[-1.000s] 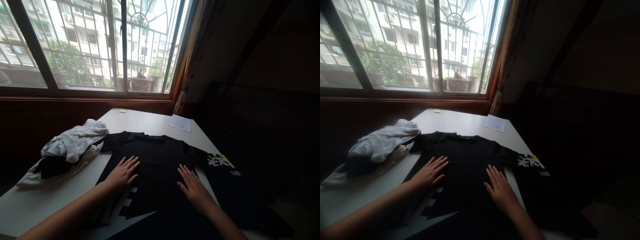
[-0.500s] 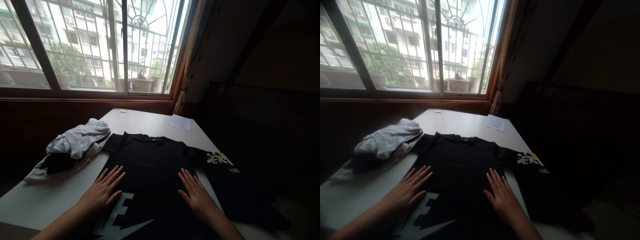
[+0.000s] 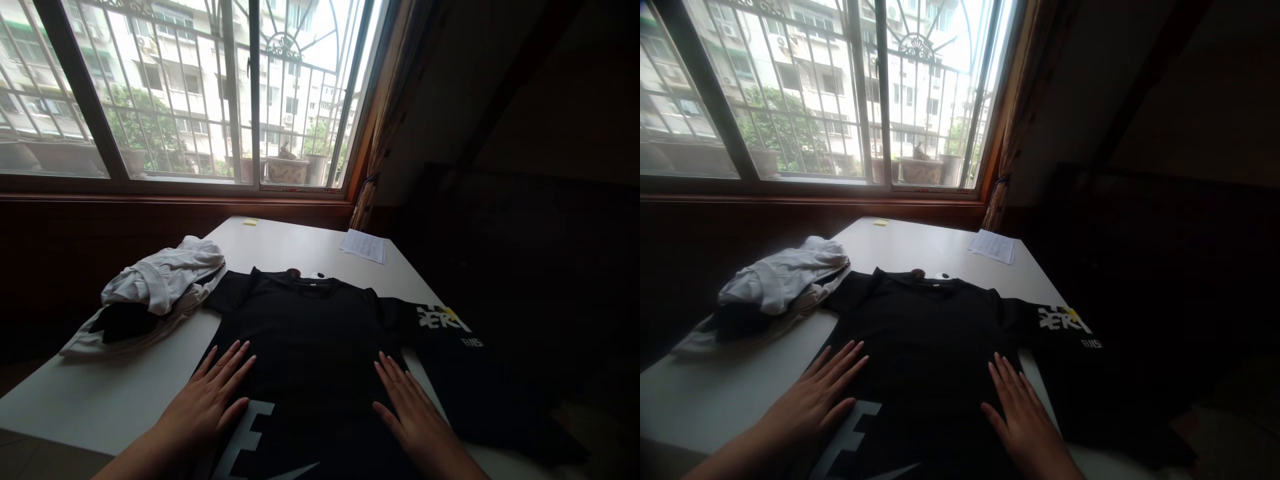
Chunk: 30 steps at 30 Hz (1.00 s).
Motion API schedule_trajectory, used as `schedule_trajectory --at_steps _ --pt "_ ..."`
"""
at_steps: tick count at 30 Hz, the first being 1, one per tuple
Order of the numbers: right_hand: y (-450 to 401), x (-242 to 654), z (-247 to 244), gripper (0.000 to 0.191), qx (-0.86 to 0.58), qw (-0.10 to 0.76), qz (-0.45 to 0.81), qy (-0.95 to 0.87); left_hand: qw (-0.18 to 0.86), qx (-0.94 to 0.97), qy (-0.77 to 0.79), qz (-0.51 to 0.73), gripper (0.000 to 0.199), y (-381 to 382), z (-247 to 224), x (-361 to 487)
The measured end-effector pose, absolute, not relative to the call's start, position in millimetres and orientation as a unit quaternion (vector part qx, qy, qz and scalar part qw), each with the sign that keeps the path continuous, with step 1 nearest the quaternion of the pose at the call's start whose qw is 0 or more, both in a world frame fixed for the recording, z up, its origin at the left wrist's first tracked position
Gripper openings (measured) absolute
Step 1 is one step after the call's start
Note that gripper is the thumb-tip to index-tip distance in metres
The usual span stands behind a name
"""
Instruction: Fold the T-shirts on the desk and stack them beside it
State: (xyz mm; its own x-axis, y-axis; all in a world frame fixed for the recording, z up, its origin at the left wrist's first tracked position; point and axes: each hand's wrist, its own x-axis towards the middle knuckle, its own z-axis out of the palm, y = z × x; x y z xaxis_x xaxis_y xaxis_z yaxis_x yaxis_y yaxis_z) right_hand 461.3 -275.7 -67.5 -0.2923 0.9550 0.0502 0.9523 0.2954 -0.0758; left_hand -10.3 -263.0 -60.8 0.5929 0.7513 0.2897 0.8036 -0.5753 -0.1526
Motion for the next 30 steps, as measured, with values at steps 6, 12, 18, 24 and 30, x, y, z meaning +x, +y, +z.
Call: schedule_trajectory --at_steps 6,12,18,24,30 --pt "-279 463 -69 0.076 -0.594 0.043 0.012 -0.803 0.134 -0.882 -0.441 -0.092 0.069 -267 -60 -10" --pt "-275 462 -67 0.076 -0.598 0.051 0.014 -0.799 0.113 -0.880 -0.451 -0.096 0.069 -259 -61 -8" --pt "-261 455 -54 0.078 -0.612 0.027 0.044 -0.789 0.093 -0.881 -0.453 -0.103 0.069 -245 -63 -9" --pt "-234 455 -49 0.079 -0.618 0.031 0.058 -0.783 0.069 -0.879 -0.463 -0.095 0.068 -226 -65 -9" --pt "-198 455 -48 0.081 -0.630 0.026 0.056 -0.774 0.033 -0.875 -0.476 -0.086 0.065 -197 -61 -3"
